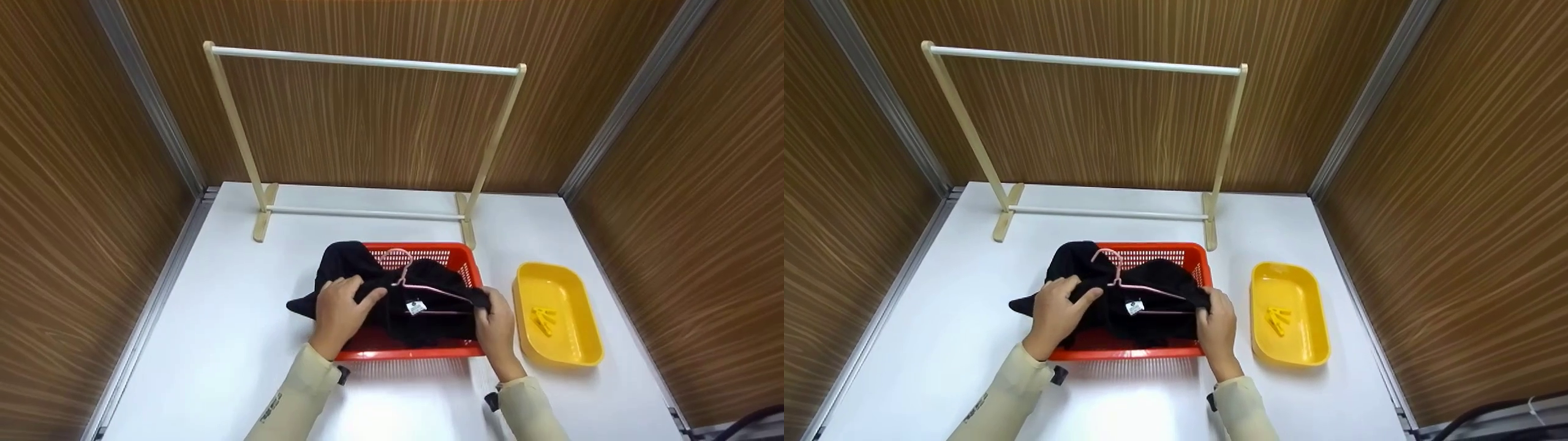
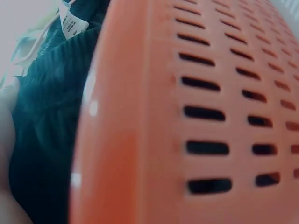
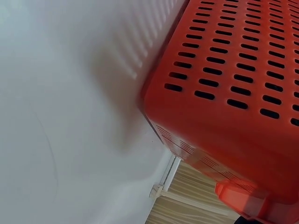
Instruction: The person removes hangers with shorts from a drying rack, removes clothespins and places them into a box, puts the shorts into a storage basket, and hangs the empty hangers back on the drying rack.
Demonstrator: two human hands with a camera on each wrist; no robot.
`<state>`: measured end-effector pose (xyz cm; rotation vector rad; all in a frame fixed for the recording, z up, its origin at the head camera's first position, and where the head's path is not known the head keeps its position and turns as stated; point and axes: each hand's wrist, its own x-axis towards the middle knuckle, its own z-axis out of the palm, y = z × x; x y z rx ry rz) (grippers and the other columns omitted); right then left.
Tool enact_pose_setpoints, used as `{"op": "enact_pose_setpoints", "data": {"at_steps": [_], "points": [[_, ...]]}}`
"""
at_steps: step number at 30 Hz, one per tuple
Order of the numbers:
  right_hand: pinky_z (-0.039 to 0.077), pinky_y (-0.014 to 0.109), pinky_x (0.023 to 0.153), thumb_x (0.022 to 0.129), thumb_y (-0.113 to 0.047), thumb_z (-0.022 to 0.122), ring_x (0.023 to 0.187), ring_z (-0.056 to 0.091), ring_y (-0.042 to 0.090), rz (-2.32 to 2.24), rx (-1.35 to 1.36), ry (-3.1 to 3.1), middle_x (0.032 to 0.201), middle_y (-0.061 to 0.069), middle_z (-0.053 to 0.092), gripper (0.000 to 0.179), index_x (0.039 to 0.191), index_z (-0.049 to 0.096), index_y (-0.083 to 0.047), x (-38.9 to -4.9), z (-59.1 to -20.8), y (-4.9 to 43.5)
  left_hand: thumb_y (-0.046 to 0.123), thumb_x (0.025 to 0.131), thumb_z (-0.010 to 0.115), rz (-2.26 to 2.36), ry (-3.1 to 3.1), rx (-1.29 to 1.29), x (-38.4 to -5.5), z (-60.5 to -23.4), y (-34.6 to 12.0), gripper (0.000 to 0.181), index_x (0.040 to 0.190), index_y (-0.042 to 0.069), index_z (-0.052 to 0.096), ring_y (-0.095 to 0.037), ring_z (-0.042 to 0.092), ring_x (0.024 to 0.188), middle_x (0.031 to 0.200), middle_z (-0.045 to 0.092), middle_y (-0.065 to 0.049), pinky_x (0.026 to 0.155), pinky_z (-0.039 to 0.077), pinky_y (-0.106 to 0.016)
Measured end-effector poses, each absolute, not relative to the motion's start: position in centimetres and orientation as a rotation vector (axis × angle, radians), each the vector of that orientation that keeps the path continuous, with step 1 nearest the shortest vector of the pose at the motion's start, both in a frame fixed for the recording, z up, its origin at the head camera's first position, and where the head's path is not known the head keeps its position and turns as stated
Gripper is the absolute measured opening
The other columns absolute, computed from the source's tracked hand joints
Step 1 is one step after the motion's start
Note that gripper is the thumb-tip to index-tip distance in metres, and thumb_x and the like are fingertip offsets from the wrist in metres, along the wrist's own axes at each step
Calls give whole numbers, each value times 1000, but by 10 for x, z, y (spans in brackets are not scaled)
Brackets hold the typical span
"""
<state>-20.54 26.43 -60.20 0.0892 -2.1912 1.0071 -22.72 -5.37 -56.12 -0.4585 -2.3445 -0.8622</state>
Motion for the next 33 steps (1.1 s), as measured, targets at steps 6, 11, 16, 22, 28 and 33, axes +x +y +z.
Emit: {"op": "enact_pose_setpoints", "data": {"at_steps": [6, 11, 16, 22, 28, 33], "points": [[50, 31, 89, 87, 9, 62, 94, 69, 32, 1099, 133, -2248, 102, 16, 75, 22, 105, 73, 1, -205, -593, 274, 68, 90, 64, -838, -2264, -509, -228, -564, -57, 66, 64, 16, 34, -13, 31, 49, 59, 22, 10, 53, 31, -30], [52, 37, 91, 89, 10, 62, 97, 71, 31, 1032, 195, -2326, 105, 16, 75, 27, 112, 72, 0, -205, -579, 289, 66, 90, 66, -875, -2233, -545, -228, -565, -62, 67, 63, 16, 31, -8, 25, 51, 62, 20, 10, 50, 22, -25], [54, 50, 89, 87, 13, 63, 97, 71, 38, 903, 241, -2372, 106, 19, 75, 32, 114, 71, 0, -207, -573, 309, 66, 91, 67, -908, -2205, -599, -226, -564, -68, 69, 62, 15, 30, -6, 22, 51, 62, 19, 12, 51, 17, -22], [53, 31, 84, 88, 16, 60, 91, 69, 25, 1071, 192, -2419, 103, 13, 76, 34, 112, 74, -4, -208, -566, 319, 70, 92, 61, -917, -2179, -657, -227, -563, -75, 70, 61, 16, 30, -5, 22, 51, 62, 18, 12, 52, 15, -22], [48, 13, 79, 92, 15, 57, 86, 64, 7, 1473, 140, -2479, 105, 14, 75, 31, 113, 74, 0, -207, -556, 330, 70, 92, 60, -962, -2156, -688, -228, -564, -80, 70, 61, 15, 29, -6, 22, 51, 63, 17, 12, 52, 17, -23], [54, 21, 83, 95, 10, 54, 89, 68, 11, 1800, 116, -2546, 107, 6, 75, 29, 119, 71, 6, -211, -554, 342, 70, 92, 59, -997, -2135, -697, -228, -566, -80, 71, 60, 14, 29, -5, 22, 52, 62, 18, 11, 53, 16, -22]]}}
